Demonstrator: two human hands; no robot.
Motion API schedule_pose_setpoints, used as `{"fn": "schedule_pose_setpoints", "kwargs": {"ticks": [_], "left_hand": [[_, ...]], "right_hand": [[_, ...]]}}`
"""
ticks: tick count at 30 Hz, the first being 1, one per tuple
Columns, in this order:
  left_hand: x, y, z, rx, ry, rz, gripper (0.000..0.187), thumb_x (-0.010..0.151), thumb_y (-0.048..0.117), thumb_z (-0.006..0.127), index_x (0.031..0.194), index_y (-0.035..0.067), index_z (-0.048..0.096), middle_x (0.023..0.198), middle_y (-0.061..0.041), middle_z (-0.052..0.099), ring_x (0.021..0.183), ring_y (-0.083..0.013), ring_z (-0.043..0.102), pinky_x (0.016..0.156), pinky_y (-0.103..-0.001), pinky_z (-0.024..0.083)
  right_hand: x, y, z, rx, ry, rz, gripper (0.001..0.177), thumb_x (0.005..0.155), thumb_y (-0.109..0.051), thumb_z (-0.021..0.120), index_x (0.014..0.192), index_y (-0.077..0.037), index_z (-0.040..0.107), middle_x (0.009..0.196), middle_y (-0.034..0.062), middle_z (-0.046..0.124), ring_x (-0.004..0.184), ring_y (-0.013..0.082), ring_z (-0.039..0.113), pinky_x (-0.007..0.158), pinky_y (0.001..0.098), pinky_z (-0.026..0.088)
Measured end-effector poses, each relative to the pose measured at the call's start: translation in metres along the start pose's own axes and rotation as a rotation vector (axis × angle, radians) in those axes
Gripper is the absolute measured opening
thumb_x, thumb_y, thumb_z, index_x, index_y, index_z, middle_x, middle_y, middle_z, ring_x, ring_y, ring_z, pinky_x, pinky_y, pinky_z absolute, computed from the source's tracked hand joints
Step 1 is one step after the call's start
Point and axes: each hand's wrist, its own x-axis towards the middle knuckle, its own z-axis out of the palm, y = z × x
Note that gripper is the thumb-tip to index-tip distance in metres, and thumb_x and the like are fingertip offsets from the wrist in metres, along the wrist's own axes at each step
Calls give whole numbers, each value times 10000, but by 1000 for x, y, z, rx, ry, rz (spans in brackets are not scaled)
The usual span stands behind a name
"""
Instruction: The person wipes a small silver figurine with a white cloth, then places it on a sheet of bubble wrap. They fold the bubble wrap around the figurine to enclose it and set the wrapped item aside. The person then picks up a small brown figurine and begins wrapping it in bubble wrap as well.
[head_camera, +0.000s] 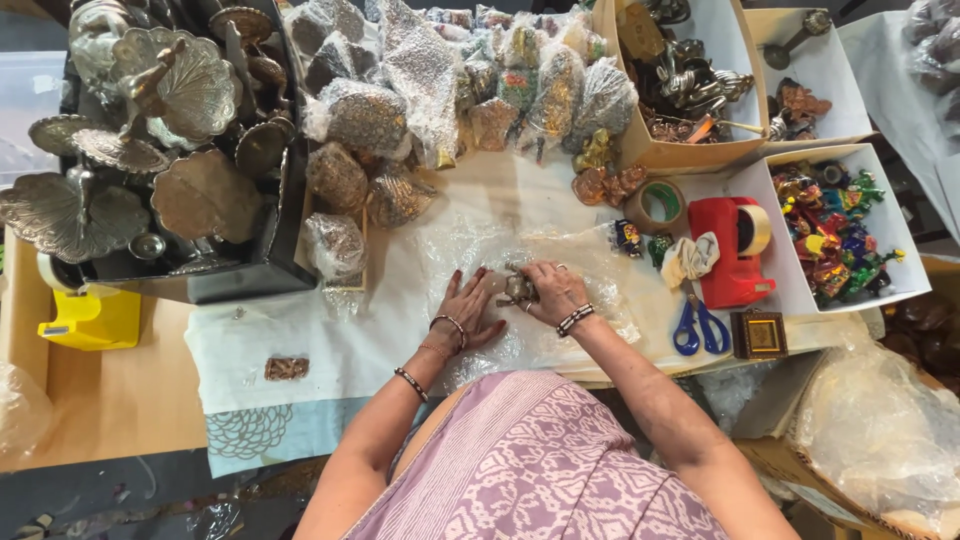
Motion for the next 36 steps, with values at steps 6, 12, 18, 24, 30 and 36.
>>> {"fn": "schedule_pose_setpoints", "kwargs": {"ticks": [6,12,18,24,30,36], "left_hand": [[-1,-1,5,5,35,2,831,915,575,524,1562,92,328,1635,-124,333,1554,-247,218,1255,-564,43],[1,-1,3,8,45,9,836,913,569,533,1577,112,310,1638,-122,326,1544,-249,227,1241,-576,51],[0,-1,4,-6,52,-2,841,905,573,544,1573,114,321,1635,-121,334,1539,-246,239,1239,-577,58],[0,-2,8,-6,79,7,829,897,572,557,1563,123,352,1631,-116,347,1539,-243,245,1243,-573,62],[0,-1,7,-24,61,-6,820,892,570,566,1555,131,366,1627,-111,351,1540,-242,244,1244,-572,58],[-1,-3,8,-21,78,4,816,893,570,562,1557,137,369,1628,-106,354,1543,-243,243,1245,-571,58]], "right_hand": [[10,-12,-48,208,-279,597,716,742,-612,781,1279,-157,649,1200,114,722,1106,297,701,970,424,548],[2,-2,-11,482,-212,810,849,662,-660,787,1304,-130,617,1201,148,738,1127,322,694,998,434,523],[-2,1,16,294,-300,763,955,750,-703,736,1397,-49,479,1207,229,697,1127,387,680,976,462,533],[-1,1,8,278,-318,722,877,804,-653,712,1392,-48,475,1206,239,684,1128,406,660,968,484,516],[0,6,13,420,-226,748,836,797,-632,712,1358,-39,529,1156,223,729,1104,377,695,982,443,529],[4,11,23,344,-229,717,841,797,-674,717,1337,-47,564,1214,219,694,1138,385,664,993,456,512]]}}
